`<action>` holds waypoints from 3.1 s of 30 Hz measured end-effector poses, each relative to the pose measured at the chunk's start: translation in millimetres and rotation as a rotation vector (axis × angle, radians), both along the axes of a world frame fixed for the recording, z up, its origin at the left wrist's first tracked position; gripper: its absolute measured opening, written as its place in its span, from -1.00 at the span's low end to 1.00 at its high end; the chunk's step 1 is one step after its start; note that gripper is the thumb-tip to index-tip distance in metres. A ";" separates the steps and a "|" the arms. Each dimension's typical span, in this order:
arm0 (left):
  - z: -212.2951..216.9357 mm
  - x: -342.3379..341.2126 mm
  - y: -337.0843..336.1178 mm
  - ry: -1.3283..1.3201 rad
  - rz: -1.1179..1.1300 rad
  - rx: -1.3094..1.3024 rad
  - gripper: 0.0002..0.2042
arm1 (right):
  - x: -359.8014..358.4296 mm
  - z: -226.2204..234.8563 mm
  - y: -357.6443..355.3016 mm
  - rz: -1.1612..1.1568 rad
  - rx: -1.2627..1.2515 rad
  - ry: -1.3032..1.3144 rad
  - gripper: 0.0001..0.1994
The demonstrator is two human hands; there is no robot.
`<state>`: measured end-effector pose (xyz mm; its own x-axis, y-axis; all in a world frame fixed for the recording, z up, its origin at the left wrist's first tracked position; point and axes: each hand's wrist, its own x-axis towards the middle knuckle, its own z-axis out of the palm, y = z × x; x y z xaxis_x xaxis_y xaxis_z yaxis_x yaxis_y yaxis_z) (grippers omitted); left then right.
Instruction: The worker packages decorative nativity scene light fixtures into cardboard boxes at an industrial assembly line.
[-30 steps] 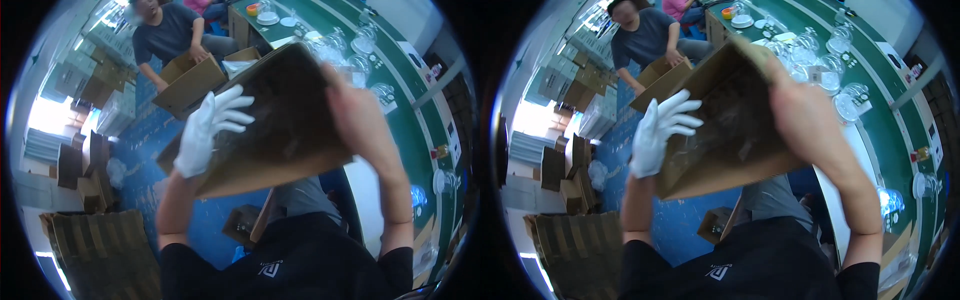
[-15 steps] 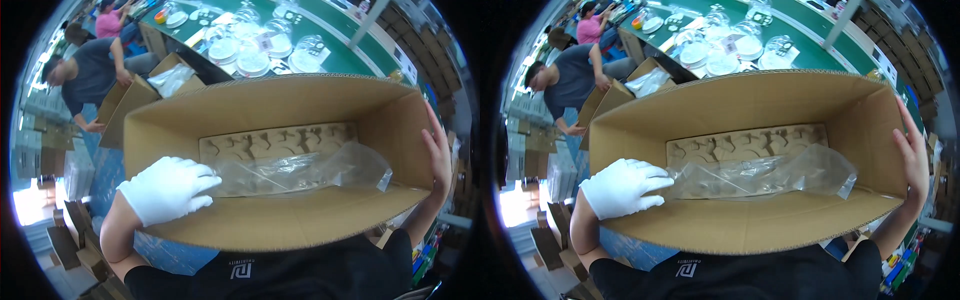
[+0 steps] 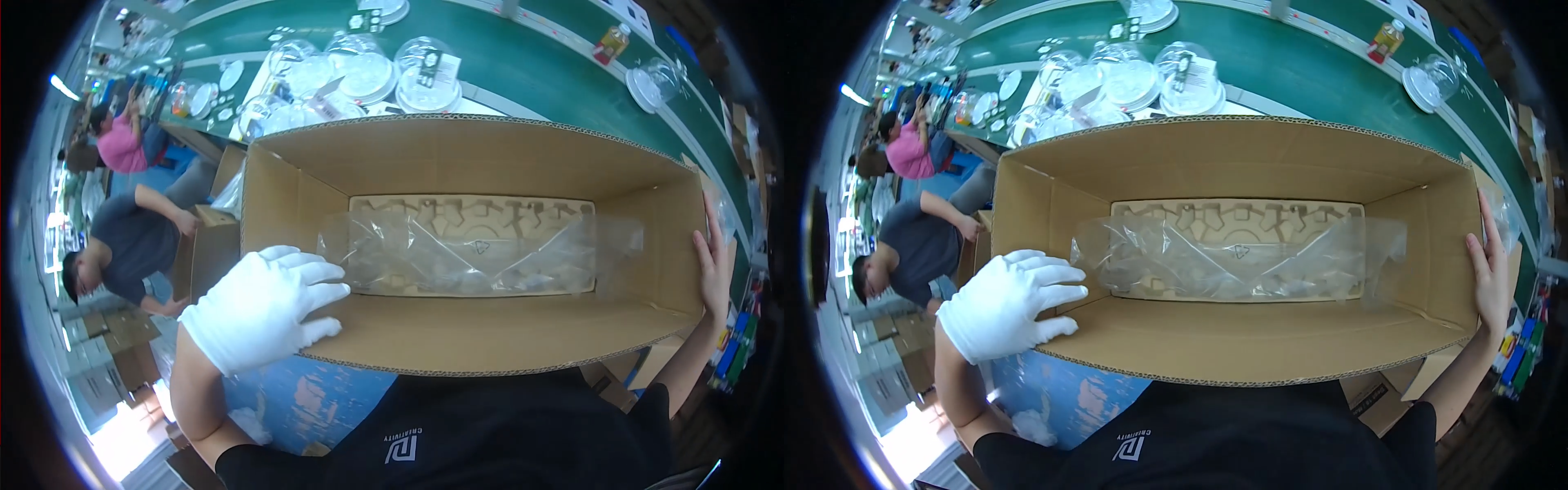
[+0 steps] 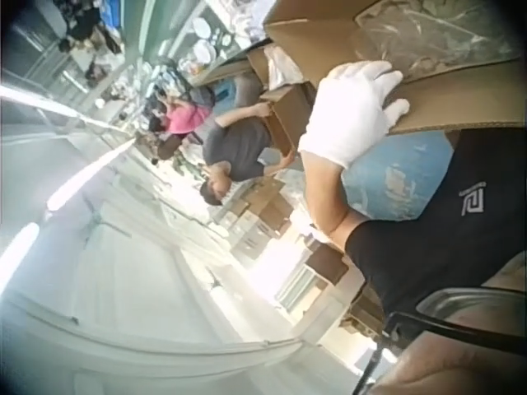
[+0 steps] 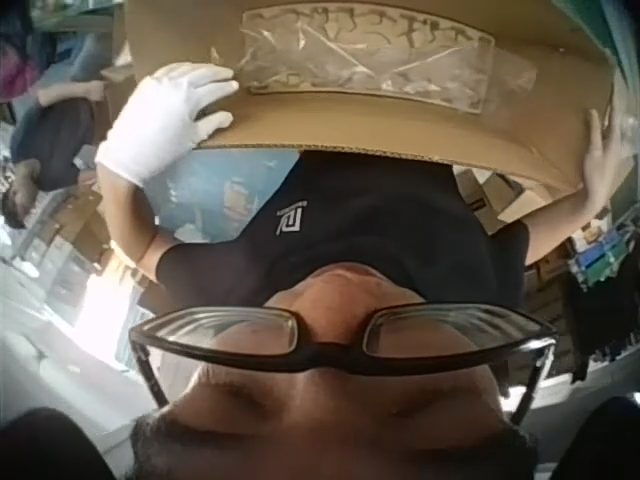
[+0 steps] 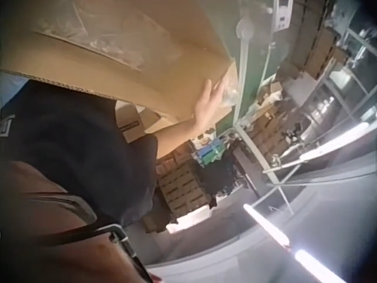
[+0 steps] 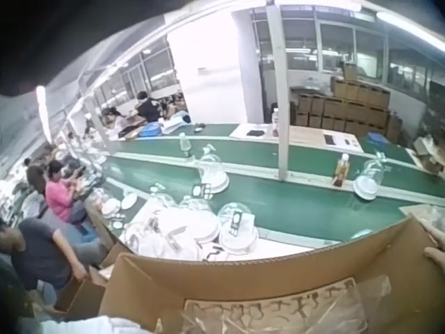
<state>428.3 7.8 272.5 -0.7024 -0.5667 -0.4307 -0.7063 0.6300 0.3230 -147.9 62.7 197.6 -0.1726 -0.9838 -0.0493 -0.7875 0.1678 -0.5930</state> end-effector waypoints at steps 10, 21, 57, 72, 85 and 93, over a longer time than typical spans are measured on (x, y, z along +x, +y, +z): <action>-81.9 -82.2 -58.8 -0.512 -0.365 0.320 -0.46 | 39.5 39.9 9.9 -0.183 0.254 0.484 -0.41; -190.1 -86.7 -78.6 -0.912 -0.435 0.462 -0.49 | 209.9 -103.8 -93.3 1.651 0.573 0.743 -0.53; -156.5 -84.8 -18.4 -0.918 -0.246 0.666 -0.48 | 393.2 -295.3 -126.2 0.902 0.217 0.316 -0.39; -130.4 -91.9 -93.7 -0.809 -0.018 0.389 -0.50 | 407.1 -293.3 -87.6 1.063 0.089 0.266 -0.33; -202.7 -61.3 -50.1 -0.889 -0.122 0.590 -0.59 | 400.7 -283.7 -104.9 0.704 0.359 -0.558 0.06; -195.2 -59.5 -42.7 -0.868 -0.153 0.577 -0.57 | 426.6 -285.8 -79.4 0.168 0.523 -1.355 -0.15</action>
<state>368.9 -35.0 77.3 -0.0707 -0.0471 -0.9964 -0.7651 0.6435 0.0239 278.7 -16.7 -88.2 0.4079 -0.8068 -0.4275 0.2805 0.5563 -0.7822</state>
